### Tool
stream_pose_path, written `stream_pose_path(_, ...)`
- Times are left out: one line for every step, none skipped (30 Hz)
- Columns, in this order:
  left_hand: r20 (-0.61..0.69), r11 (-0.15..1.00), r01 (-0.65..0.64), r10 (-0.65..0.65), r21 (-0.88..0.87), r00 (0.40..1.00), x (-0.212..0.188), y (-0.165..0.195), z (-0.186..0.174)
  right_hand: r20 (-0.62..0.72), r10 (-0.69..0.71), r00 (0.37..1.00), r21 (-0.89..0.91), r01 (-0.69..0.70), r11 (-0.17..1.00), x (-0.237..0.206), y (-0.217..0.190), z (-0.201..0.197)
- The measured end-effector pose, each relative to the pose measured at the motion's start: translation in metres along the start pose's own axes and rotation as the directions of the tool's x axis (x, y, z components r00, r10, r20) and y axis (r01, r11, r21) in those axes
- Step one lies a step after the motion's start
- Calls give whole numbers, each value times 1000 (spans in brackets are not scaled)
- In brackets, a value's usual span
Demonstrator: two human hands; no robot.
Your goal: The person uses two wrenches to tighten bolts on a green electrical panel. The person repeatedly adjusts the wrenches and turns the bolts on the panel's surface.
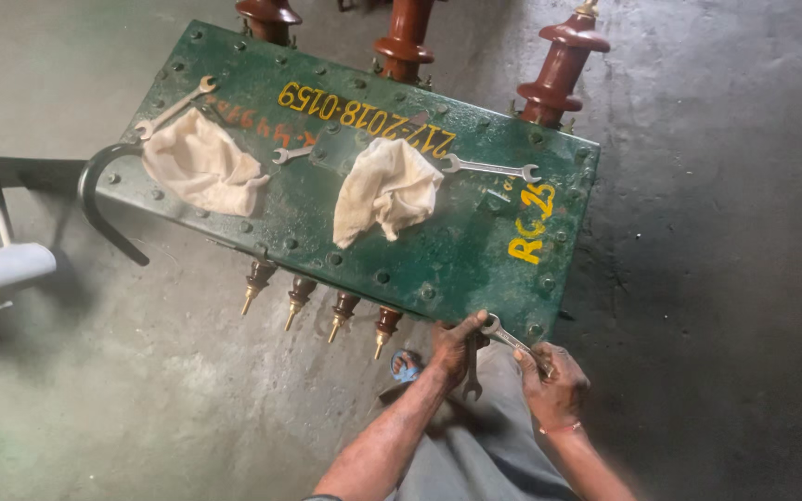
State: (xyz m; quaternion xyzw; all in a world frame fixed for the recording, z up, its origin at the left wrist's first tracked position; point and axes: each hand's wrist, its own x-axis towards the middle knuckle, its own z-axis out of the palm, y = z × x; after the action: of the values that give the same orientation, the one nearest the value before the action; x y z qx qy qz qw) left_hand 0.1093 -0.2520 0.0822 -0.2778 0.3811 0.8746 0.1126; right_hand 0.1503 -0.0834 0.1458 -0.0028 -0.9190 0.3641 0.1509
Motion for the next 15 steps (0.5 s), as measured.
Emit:
stream_pose_path(-3,1000,5,-5,14,1000,0,0,-1,-29,-20,999,-18,19,1000,-5,1,3)
stream_pose_path(4,1000,4,-4,11,1000,1,0,-1,-61,-42,997,-37,40,999,-5,2,5)
stream_pose_path(13,1000,1,-1,9,1000,1,1,-1,-74,-62,995,-52,58,997,-3,4,5)
stream_pose_path(20,1000,2,-2,7,1000,1,1,-1,-85,-79,993,-69,73,995,2,8,4)
stream_pose_path(17,1000,3,-3,17,1000,1,2,-1,-93,-91,992,-88,83,993,8,11,2)
stream_pose_path(14,1000,3,-4,27,1000,0,2,-1,-81,-160,984,-113,151,982,16,16,0)
stream_pose_path(12,999,-1,1,37,1000,0,2,0,-69,-232,970,-136,221,966,23,20,-4)
stream_pose_path(7,999,-4,4,33,1000,0,2,0,-54,-302,952,-158,291,944,31,24,-6)
stream_pose_path(-2,1000,-2,2,29,1000,0,2,1,-5,-243,970,-127,241,962,37,28,-9)
stream_pose_path(-10,1000,1,0,26,1000,0,3,1,44,-185,982,-97,189,977,41,31,-10)
stream_pose_path(-28,999,8,-7,41,1000,0,3,2,90,-134,987,-71,141,987,44,33,-12)
stream_pose_path(-42,998,11,-9,55,999,0,4,2,87,-117,989,-64,122,990,45,35,-13)
stream_pose_path(-55,998,13,-9,67,998,0,5,2,85,-101,991,-56,106,993,45,36,-14)
stream_pose_path(-52,999,20,-18,44,998,1,7,2,83,-86,993,-48,90,995,43,36,-15)
stream_pose_path(-50,999,32,-31,22,998,1,8,2,33,-123,992,-35,124,992,41,35,-15)
